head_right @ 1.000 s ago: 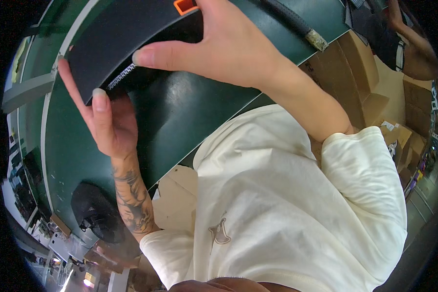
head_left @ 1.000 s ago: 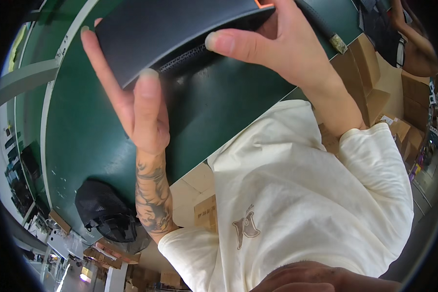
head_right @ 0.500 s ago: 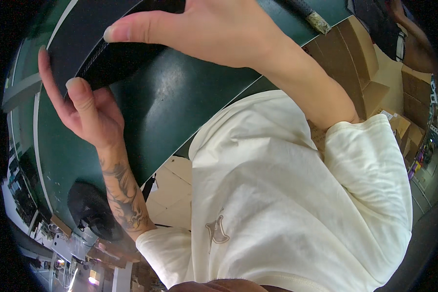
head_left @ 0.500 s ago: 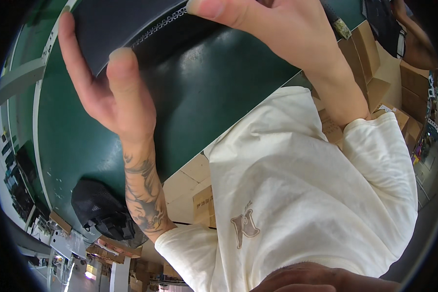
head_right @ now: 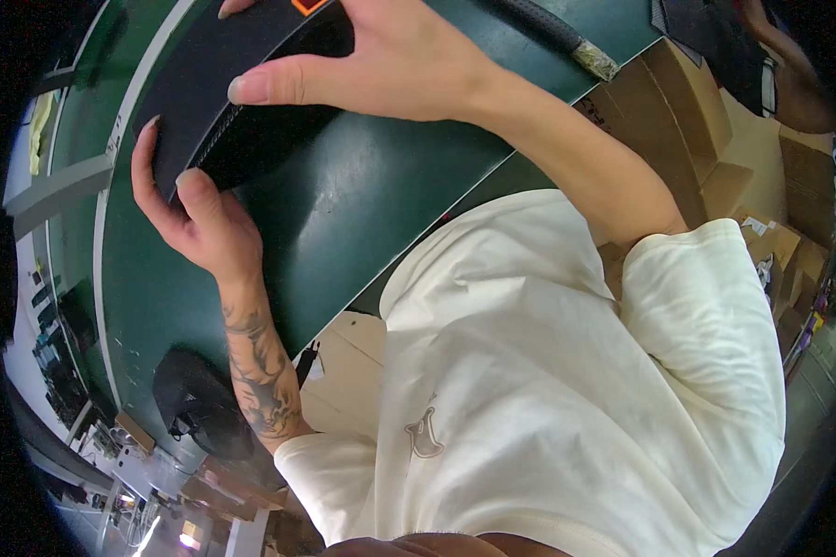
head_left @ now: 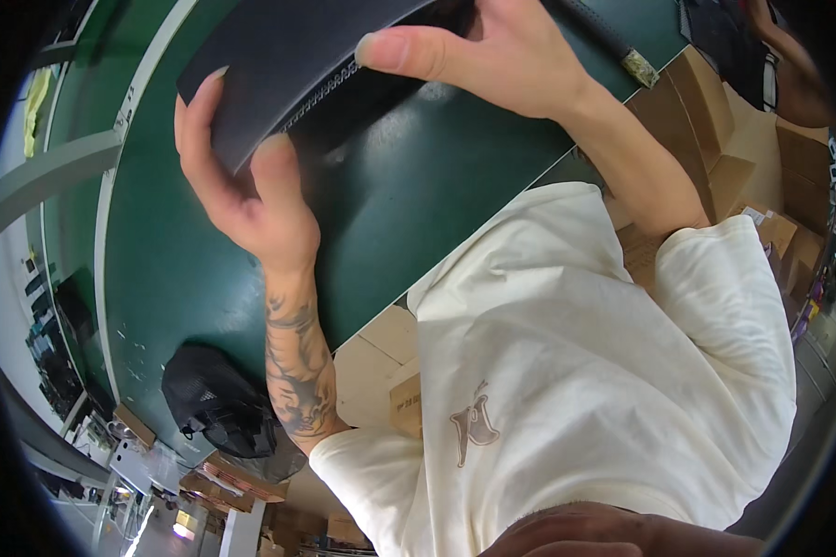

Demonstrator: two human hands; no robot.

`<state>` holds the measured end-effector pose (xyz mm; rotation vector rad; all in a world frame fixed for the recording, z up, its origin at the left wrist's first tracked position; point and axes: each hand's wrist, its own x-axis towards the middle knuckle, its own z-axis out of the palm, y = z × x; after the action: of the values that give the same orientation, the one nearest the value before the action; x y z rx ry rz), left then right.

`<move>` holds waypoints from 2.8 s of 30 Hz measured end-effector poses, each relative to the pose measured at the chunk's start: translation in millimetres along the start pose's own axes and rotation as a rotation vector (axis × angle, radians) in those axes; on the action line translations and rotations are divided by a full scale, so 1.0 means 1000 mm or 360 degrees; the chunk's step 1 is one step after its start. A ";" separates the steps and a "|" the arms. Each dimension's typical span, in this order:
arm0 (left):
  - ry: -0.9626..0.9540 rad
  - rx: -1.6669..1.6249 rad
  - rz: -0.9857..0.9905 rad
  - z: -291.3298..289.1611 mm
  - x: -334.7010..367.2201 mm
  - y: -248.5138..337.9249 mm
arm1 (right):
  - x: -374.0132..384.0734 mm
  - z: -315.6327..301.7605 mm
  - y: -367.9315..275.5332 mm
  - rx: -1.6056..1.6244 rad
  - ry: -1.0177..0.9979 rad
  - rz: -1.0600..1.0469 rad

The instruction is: The person assembles small black electronic devices on a green workbench. They use a yellow-handled hammer to tap components into place and inspect the devices by turning them over. The person handles the items one at a time, moving them from a pile to the work area.

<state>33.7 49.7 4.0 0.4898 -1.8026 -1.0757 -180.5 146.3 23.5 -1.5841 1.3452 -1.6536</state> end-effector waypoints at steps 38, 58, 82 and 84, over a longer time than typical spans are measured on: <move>-0.0004 -0.0391 -0.0258 0.005 -0.002 0.009 | -0.006 0.011 0.008 -0.0045 -0.0091 -0.0283; 0.0135 -0.0300 -0.0317 0.014 0.004 0.018 | -0.009 0.005 0.019 -0.0050 -0.0165 -0.0340; 0.0132 0.0132 -0.0554 -0.013 0.017 0.034 | 0.027 -0.083 -0.023 -0.1143 -0.0321 -0.0027; 0.0253 -0.0080 -0.0749 -0.008 0.025 0.031 | 0.018 -0.102 -0.028 -0.1980 -0.0569 -0.0112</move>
<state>32.9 44.5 43.9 0.9737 -1.5522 -1.3505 -272.0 174.1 71.5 -2.3796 2.2655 -0.3598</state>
